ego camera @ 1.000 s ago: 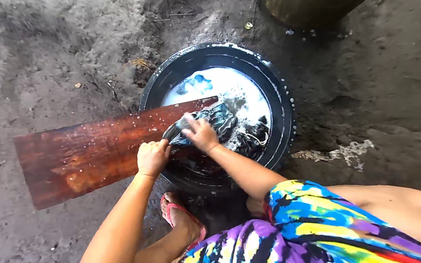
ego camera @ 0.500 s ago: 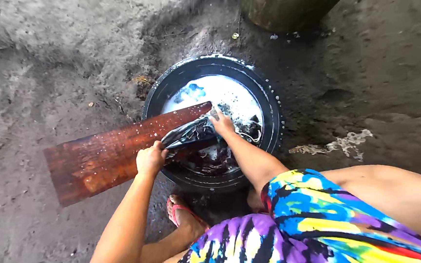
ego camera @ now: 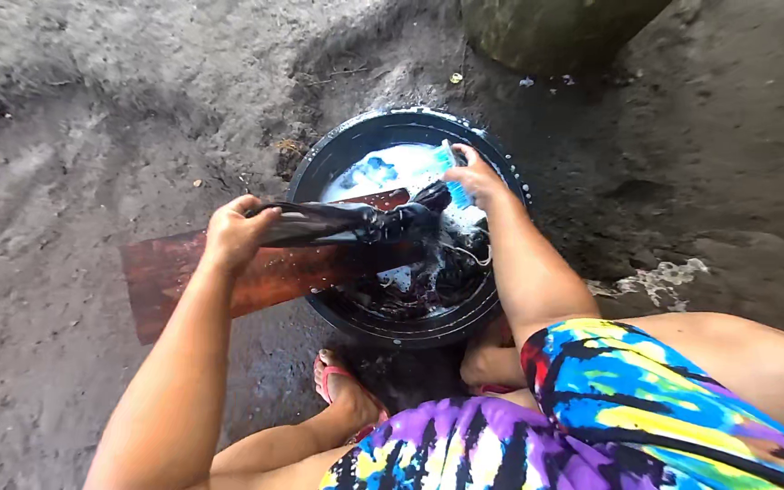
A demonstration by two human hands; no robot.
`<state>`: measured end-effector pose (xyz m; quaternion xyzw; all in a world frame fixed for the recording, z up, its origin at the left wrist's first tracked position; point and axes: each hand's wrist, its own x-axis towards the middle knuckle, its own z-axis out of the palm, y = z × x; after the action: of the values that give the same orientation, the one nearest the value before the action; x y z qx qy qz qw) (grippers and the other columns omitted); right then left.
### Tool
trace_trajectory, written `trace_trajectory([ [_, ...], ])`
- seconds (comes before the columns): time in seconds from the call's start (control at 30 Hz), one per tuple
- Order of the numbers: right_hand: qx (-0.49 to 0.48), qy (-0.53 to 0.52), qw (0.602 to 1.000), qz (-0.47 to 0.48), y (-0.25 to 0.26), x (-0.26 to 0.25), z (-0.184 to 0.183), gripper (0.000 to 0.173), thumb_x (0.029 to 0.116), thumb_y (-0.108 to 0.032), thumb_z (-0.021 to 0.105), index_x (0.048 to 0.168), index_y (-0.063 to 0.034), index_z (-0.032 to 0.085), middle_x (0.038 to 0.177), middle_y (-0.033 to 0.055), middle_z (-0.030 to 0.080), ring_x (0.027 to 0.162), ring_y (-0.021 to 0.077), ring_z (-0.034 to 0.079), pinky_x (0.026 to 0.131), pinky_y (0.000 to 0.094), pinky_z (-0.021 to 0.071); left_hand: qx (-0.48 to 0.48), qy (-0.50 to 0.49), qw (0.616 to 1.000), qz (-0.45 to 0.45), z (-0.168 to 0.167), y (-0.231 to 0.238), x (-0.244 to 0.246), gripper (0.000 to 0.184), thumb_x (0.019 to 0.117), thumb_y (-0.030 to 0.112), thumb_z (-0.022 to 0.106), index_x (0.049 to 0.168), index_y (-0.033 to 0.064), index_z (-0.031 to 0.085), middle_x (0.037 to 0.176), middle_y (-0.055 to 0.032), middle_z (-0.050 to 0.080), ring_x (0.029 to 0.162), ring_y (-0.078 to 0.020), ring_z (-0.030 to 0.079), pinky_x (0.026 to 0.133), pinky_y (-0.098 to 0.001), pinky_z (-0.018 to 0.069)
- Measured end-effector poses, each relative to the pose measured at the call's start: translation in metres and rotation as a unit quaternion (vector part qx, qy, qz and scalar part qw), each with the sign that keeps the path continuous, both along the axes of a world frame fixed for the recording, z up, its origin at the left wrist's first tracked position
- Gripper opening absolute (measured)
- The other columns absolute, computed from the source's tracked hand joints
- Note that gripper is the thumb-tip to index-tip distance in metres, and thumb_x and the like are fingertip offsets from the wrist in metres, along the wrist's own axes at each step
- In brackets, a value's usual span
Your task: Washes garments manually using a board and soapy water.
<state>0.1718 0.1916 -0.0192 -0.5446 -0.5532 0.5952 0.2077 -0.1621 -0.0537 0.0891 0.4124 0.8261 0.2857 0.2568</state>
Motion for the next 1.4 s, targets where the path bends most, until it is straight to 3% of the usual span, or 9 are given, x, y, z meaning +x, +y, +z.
trace_trajectory([
  [0.13, 0.017, -0.108, 0.994, 0.030, -0.007, -0.005, -0.043, 0.078, 0.0879, -0.022, 0.080, 0.156, -0.0145, 0.042, 0.145, 0.0273, 0.053, 0.129, 0.0438, 0.056, 0.102, 0.0645, 0.0482, -0.210, 0.096, 0.973, 0.003, -0.002, -0.029, -0.007, 0.030, 0.1008, 0.027, 0.062, 0.113, 0.0008, 0.070, 0.106, -0.0304, 0.068, 0.103, -0.0490, 0.065, 0.087, -0.0740, 0.0465],
  [0.27, 0.092, -0.142, 0.985, 0.017, -0.095, -0.101, -0.052, 0.074, 0.0971, -0.048, 0.066, 0.158, -0.0146, 0.040, 0.143, 0.0343, 0.050, 0.127, 0.0504, 0.055, 0.102, 0.0660, 0.0484, -0.230, 0.263, 0.934, -0.077, -0.085, -0.028, 0.025, 0.066, 0.0937, 0.053, 0.070, 0.140, 0.0068, 0.059, 0.143, -0.0303, 0.053, 0.134, -0.0529, 0.047, 0.102, -0.0757, 0.0374],
  [0.37, 0.188, -0.128, 0.958, 0.175, -0.170, -0.172, -0.048, 0.070, 0.0972, -0.048, 0.064, 0.159, -0.0235, 0.042, 0.138, 0.0292, 0.055, 0.116, 0.0451, 0.062, 0.091, 0.0625, 0.0546, -0.200, 0.336, 0.904, -0.171, -0.130, -0.020, 0.026, 0.034, 0.0959, 0.032, 0.070, 0.115, 0.0043, 0.070, 0.127, -0.0243, 0.064, 0.126, -0.0472, 0.055, 0.097, -0.0680, 0.0433],
  [0.43, 0.232, -0.164, 0.935, 0.212, -0.161, -0.163, -0.068, 0.066, 0.0970, -0.048, 0.064, 0.157, -0.0278, 0.045, 0.138, 0.0260, 0.058, 0.115, 0.0440, 0.064, 0.087, 0.0620, 0.0553, -0.196, 0.350, 0.886, -0.232, -0.132, -0.027, 0.015, 0.020, 0.0956, 0.023, 0.068, 0.099, 0.0030, 0.072, 0.113, -0.0199, 0.070, 0.116, -0.0433, 0.062, 0.094, -0.0631, 0.0465],
  [0.6, 0.128, -0.302, 0.944, 0.025, -0.059, -0.066, -0.121, 0.068, 0.1010, -0.047, 0.057, 0.161, -0.0200, 0.038, 0.144, 0.0327, 0.050, 0.118, 0.0503, 0.061, 0.095, 0.0660, 0.0514, -0.136, 0.367, 0.877, -0.279, -0.133, -0.040, 0.005, 0.024, 0.0938, 0.026, 0.069, 0.083, 0.0044, 0.070, 0.098, -0.0169, 0.072, 0.102, -0.0412, 0.066, 0.086, -0.0598, 0.0484],
  [0.8, 0.194, -0.118, 0.951, 0.212, -0.190, -0.189, -0.048, 0.065, 0.0993, -0.045, 0.063, 0.158, -0.0257, 0.043, 0.135, 0.0247, 0.059, 0.111, 0.0416, 0.065, 0.087, 0.0590, 0.0560, -0.107, 0.357, 0.883, -0.286, -0.134, -0.045, 0.004, 0.017, 0.0870, 0.021, 0.076, 0.083, 0.0040, 0.074, 0.095, -0.0173, 0.073, 0.099, -0.0423, 0.067, 0.084, -0.0615, 0.0479],
  [1.03, 0.118, -0.268, 0.955, 0.048, -0.073, -0.097, -0.103, 0.069, 0.1008, -0.047, 0.058, 0.161, -0.0224, 0.037, 0.144, 0.0304, 0.051, 0.116, 0.0491, 0.062, 0.093, 0.0643, 0.0533, -0.096, 0.385, 0.874, -0.282, -0.137, -0.045, 0.004, 0.026, 0.0900, 0.024, 0.072, 0.074, 0.0038, 0.067, 0.090, -0.0169, 0.070, 0.096, -0.0404, 0.067, 0.083, -0.0591, 0.0473],
  [1.23, 0.187, -0.130, 0.945, 0.235, -0.187, -0.168, -0.053, 0.066, 0.0995, -0.044, 0.063, 0.159, -0.0277, 0.041, 0.135, 0.0249, 0.059, 0.114, 0.0416, 0.064, 0.088, 0.0588, 0.0559, -0.098, 0.380, 0.879, -0.270, -0.139, -0.049, 0.008, 0.020, 0.0887, 0.020, 0.074, 0.078, 0.0034, 0.070, 0.091, -0.0171, 0.071, 0.097, -0.0413, 0.067, 0.082, -0.0610, 0.0468],
  [1.4, 0.091, -0.252, 0.961, 0.068, -0.073, -0.063, -0.112, 0.069, 0.1012, -0.046, 0.059, 0.162, -0.0219, 0.035, 0.143, 0.0315, 0.053, 0.122, 0.0498, 0.059, 0.097, 0.0661, 0.0511, -0.166, 0.367, 0.884, -0.237, -0.131, -0.045, 0.019, 0.025, 0.0934, 0.026, 0.067, 0.080, 0.0057, 0.070, 0.095, -0.0160, 0.069, 0.102, -0.0396, 0.064, 0.089, -0.0606, 0.0435],
])
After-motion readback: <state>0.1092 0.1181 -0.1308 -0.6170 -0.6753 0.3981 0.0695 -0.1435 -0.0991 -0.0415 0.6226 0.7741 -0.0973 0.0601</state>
